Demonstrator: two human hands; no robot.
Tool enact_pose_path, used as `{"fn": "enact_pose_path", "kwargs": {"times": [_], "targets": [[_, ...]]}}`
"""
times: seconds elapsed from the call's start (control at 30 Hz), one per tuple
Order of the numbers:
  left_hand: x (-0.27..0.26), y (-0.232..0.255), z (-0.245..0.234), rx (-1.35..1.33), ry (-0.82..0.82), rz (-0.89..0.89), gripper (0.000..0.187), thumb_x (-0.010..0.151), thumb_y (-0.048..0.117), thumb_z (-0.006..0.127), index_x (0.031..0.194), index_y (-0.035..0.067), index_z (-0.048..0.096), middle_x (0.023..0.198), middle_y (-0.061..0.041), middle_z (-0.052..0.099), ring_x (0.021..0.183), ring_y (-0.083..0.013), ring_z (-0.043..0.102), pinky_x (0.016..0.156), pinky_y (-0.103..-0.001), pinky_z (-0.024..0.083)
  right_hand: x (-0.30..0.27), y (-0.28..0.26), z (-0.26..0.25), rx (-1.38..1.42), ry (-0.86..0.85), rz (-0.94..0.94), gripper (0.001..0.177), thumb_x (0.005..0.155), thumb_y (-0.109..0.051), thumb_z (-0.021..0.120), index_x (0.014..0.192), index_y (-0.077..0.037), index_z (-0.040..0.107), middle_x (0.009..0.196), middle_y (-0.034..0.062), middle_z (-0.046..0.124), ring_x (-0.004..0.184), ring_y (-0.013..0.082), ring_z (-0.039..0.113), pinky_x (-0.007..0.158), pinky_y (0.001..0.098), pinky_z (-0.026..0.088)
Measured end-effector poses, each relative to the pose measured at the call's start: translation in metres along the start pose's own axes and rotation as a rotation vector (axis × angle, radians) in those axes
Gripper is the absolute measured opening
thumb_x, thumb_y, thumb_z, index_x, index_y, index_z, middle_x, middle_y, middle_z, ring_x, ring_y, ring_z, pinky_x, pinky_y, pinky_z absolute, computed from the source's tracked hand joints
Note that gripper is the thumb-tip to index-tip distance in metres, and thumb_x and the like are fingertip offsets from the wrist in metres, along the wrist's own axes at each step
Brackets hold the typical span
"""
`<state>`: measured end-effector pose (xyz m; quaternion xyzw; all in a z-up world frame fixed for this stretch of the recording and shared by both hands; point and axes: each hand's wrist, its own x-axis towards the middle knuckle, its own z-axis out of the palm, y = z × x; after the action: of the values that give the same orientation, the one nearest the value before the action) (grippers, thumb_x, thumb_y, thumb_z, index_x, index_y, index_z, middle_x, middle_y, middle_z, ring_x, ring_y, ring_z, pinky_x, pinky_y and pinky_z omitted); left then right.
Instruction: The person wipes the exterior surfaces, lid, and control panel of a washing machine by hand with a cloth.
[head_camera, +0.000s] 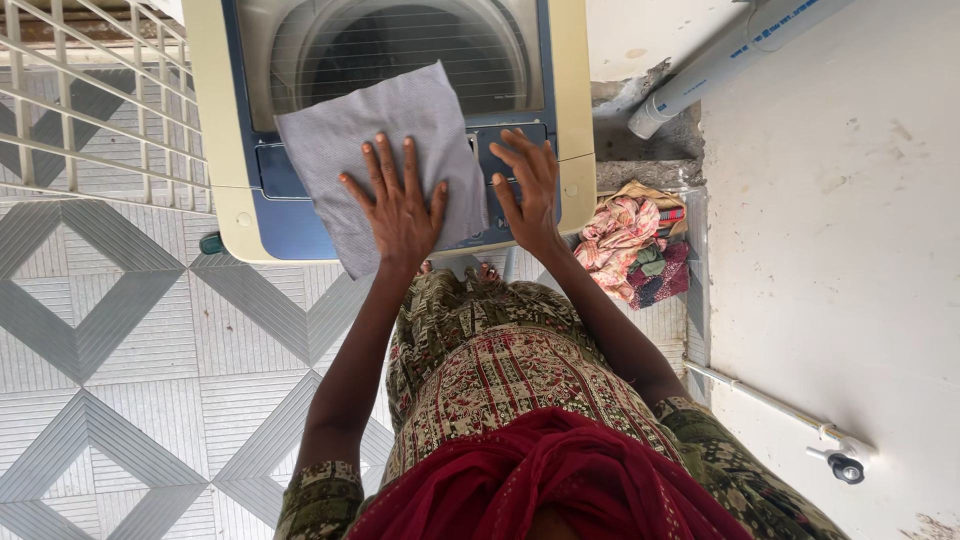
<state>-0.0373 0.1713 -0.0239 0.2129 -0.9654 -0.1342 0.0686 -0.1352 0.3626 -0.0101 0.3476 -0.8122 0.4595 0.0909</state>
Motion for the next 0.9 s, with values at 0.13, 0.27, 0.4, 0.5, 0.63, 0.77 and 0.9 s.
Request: {"fn": "enact_pose_path", "kwargs": {"times": [0.13, 0.27, 0.4, 0.5, 0.63, 0.77, 0.9], "targets": [[0.002, 0.047, 0.016, 0.027, 0.011, 0.132, 0.078, 0.107, 0.059, 0.039, 0.167, 0.013, 0.023, 0.172, -0.023, 0.009, 0.159, -0.0405, 0.002, 0.118, -0.074, -0.009, 0.005, -0.010, -0.005, -0.033, -0.138, -0.026, 0.037, 0.109, -0.030, 0.053, 0.141, -0.013, 0.060, 0.150, 0.0114, 0.057, 0.150, 0.0309, 0.047, 0.129, 0.0628, 0.016], [0.002, 0.077, 0.038, 0.109, -0.092, 0.207, 0.079, 0.101, 0.051, 0.044, 0.162, 0.005, 0.025, 0.170, -0.024, 0.014, 0.157, -0.0402, 0.005, 0.115, -0.075, -0.004, 0.003, -0.008, -0.001, -0.032, -0.327, 0.040, 0.048, 0.111, -0.040, 0.044, 0.152, -0.015, 0.050, 0.157, 0.0119, 0.048, 0.150, 0.0293, 0.043, 0.128, 0.0624, 0.011], [-0.003, 0.076, 0.052, -0.107, 0.145, 0.252, 0.059, 0.113, 0.037, 0.044, 0.160, 0.002, 0.044, 0.173, -0.017, 0.024, 0.164, -0.0339, 0.012, 0.129, -0.067, 0.001, -0.013, 0.007, -0.004, -0.092, -0.319, 0.001, 0.062, 0.111, -0.052, 0.030, 0.162, -0.017, 0.037, 0.168, 0.0137, 0.032, 0.160, 0.0343, 0.025, 0.128, 0.0631, -0.002], [-0.004, 0.058, 0.041, -0.478, 0.120, 0.255, 0.036, 0.112, 0.025, 0.043, 0.134, 0.008, 0.066, 0.171, -0.017, 0.031, 0.164, -0.0328, 0.019, 0.134, -0.063, 0.010, -0.023, 0.029, -0.014, -0.329, -0.314, 0.027, 0.069, 0.107, -0.058, 0.027, 0.163, -0.020, 0.036, 0.170, 0.0122, 0.028, 0.160, 0.0344, 0.019, 0.126, 0.0635, -0.003], [0.010, 0.011, 0.011, -0.515, 0.321, 0.029, 0.037, 0.112, 0.030, 0.047, 0.130, 0.009, 0.072, 0.166, -0.017, 0.035, 0.159, -0.0344, 0.021, 0.129, -0.067, 0.009, -0.030, 0.051, -0.030, -0.528, -0.307, 0.032, 0.063, 0.109, -0.059, 0.030, 0.162, -0.026, 0.038, 0.171, 0.0119, 0.026, 0.159, 0.0350, 0.018, 0.126, 0.0644, -0.001], [0.029, -0.049, -0.012, -0.414, 0.425, -0.206, 0.049, 0.111, 0.041, 0.038, 0.128, 0.010, 0.072, 0.166, -0.017, 0.037, 0.160, -0.0336, 0.021, 0.127, -0.068, 0.004, -0.028, 0.046, -0.039, -0.492, -0.321, 0.147, 0.063, 0.109, -0.060, 0.032, 0.162, -0.027, 0.037, 0.173, 0.0098, 0.021, 0.161, 0.0344, 0.016, 0.126, 0.0682, 0.002], [0.020, -0.098, -0.025, -0.338, 0.409, -0.297, 0.050, 0.114, 0.043, 0.040, 0.135, 0.007, 0.068, 0.165, -0.019, 0.035, 0.160, -0.0358, 0.018, 0.127, -0.068, 0.003, -0.025, 0.030, -0.040, -0.457, -0.251, 0.198, 0.064, 0.109, -0.060, 0.035, 0.162, -0.025, 0.036, 0.173, 0.0158, 0.016, 0.161, 0.0415, 0.010, 0.123, 0.0713, 0.000]]}}
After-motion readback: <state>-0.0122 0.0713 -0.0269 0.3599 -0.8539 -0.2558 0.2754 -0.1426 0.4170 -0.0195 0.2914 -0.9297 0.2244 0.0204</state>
